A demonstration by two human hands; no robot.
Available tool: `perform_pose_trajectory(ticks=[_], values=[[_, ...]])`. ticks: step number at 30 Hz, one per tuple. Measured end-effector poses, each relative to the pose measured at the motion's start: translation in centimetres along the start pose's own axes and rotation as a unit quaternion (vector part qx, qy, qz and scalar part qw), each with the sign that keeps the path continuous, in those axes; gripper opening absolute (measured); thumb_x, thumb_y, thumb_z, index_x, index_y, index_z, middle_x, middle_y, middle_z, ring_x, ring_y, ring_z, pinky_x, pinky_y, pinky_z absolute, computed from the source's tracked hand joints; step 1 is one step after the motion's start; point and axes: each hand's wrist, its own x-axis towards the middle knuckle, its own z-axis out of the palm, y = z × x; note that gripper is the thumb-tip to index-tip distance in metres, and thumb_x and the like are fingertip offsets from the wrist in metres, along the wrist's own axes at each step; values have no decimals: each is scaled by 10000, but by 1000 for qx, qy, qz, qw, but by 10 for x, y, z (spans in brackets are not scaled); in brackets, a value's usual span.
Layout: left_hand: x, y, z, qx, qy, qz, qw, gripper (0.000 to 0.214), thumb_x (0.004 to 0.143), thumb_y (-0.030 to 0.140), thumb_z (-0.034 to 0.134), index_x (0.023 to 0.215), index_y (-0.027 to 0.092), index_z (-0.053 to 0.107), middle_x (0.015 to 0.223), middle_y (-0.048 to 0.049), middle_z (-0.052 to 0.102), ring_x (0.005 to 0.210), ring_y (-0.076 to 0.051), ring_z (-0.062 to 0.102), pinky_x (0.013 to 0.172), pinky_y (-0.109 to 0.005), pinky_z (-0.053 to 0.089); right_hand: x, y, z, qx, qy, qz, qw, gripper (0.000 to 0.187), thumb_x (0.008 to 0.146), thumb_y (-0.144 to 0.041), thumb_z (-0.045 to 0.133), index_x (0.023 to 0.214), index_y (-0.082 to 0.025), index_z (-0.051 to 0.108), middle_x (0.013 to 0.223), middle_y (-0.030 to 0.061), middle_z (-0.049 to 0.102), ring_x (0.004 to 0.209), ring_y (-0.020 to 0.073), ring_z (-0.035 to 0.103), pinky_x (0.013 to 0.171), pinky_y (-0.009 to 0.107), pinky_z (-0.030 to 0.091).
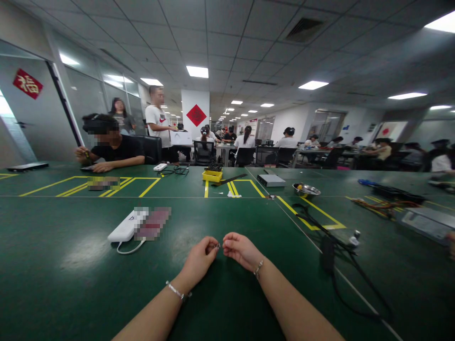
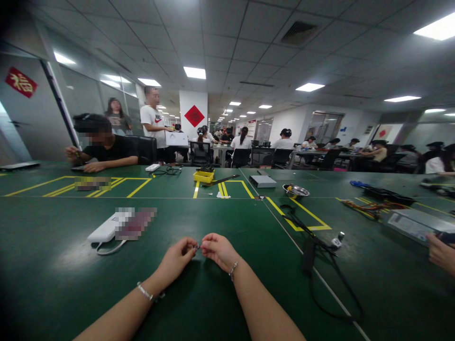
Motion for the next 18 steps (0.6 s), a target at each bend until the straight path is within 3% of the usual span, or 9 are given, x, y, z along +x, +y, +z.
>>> perform_pose_trajectory(ticks=[12,18], values=[[1,-2,-1,31,4,2,1000,187,673,252,465,826,181,546,669,6,541,631,-131,498,608,-247,383,1,0,1,-4,7,-9,1000,255,529,-203,683,692,-152,494,614,-35,510,531,71,497,594,248,383],[1,-2,0,4,6,2,1000,245,706,285,434,899,177,540,724,-15,565,664,-140,515,637,-260,394,1,0,2,-9,11,-7,1000,232,591,-290,645,687,-156,481,527,-43,484,473,61,448,552,247,375]])
